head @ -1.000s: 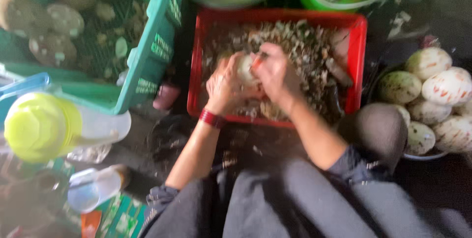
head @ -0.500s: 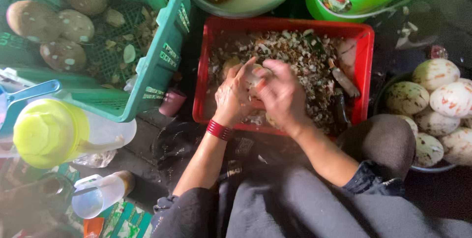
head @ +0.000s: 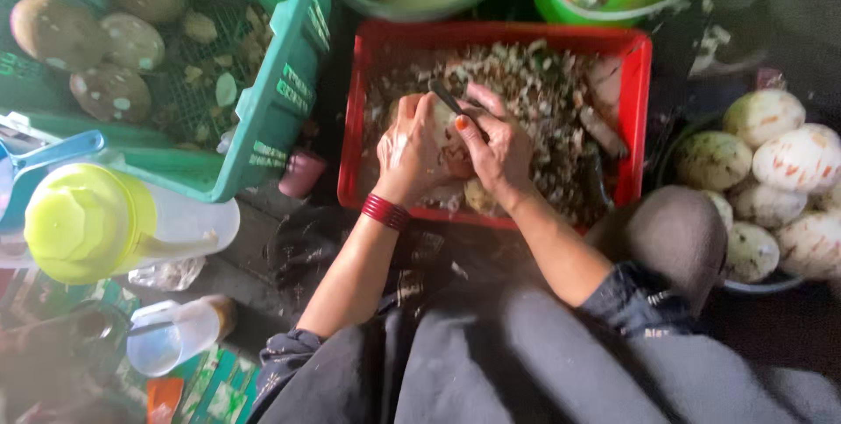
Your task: The person peels round brown-skinned vegetables using a knife, removes the skin in strips, and places the peeled items into a nearby bowl. The person repeatedly picks up new vegetables from a crate and continues peeling them one at a time.
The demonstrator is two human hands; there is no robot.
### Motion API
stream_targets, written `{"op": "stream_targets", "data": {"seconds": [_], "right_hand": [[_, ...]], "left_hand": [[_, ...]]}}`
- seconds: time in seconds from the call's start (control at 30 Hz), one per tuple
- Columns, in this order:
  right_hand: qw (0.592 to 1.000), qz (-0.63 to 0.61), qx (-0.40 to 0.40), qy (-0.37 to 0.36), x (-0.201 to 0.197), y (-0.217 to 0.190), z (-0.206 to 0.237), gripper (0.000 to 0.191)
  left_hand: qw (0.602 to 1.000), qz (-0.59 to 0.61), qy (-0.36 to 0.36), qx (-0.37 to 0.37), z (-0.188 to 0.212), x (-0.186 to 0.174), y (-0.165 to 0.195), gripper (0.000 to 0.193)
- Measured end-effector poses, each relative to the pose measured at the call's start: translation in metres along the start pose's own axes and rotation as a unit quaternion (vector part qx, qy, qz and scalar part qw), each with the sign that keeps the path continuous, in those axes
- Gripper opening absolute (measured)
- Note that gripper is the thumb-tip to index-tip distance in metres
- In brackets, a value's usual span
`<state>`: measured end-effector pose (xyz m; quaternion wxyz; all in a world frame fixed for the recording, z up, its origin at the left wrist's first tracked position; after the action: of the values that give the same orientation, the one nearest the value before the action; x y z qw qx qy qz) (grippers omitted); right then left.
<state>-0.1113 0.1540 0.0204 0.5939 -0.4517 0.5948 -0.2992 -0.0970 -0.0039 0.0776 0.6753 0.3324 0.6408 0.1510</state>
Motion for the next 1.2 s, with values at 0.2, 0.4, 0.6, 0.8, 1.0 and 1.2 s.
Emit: {"op": "stream_targets", "data": {"seconds": [0.2, 0.4, 0.6, 0.8, 1.0, 1.2], "right_hand": [[0.999, -0.027, 0.011, -0.015, -0.008, -0.004, -0.013, 0.036], [0.994, -0.1, 0.035, -0.025, 0.004, 0.007, -0.008, 0.028], [0.999, 0.025, -0.032, 0.001, -0.002, -0.003, -0.02, 0.023], [0.981, -0.17, 0.028, -0.09, 0.012, 0.009, -0.025, 0.048], [0.991, -0.088, 0.065, -0.082, 0.016, 0.014, -0.026, 0.058], [0.993, -0.092, -0.002, -0.074, 0.012, 0.019, -0.032, 0.029]], "left_hand": [[0.998, 0.029, -0.019, 0.051, -0.007, -0.006, -0.002, 0.106], [0.998, 0.024, -0.032, 0.043, -0.005, -0.003, 0.0, 0.105], [0.998, 0.02, -0.056, 0.03, -0.01, 0.002, -0.009, 0.106], [0.996, 0.042, -0.051, 0.053, -0.012, 0.005, -0.016, 0.11], [0.994, 0.061, -0.096, 0.003, -0.01, 0.013, -0.029, 0.102], [0.994, 0.052, -0.064, 0.066, -0.014, 0.005, -0.019, 0.11]]}}
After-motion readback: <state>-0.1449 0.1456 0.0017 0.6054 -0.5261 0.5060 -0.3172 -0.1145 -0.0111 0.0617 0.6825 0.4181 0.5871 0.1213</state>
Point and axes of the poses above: each hand's wrist, its own z-axis away from the middle knuckle, its own x-axis out of the palm, y = z × x, the point moved 9 cm from there along -z, towards the middle knuckle, and after that the axes turned 9 degrees about -y, right-handed, at the moved point
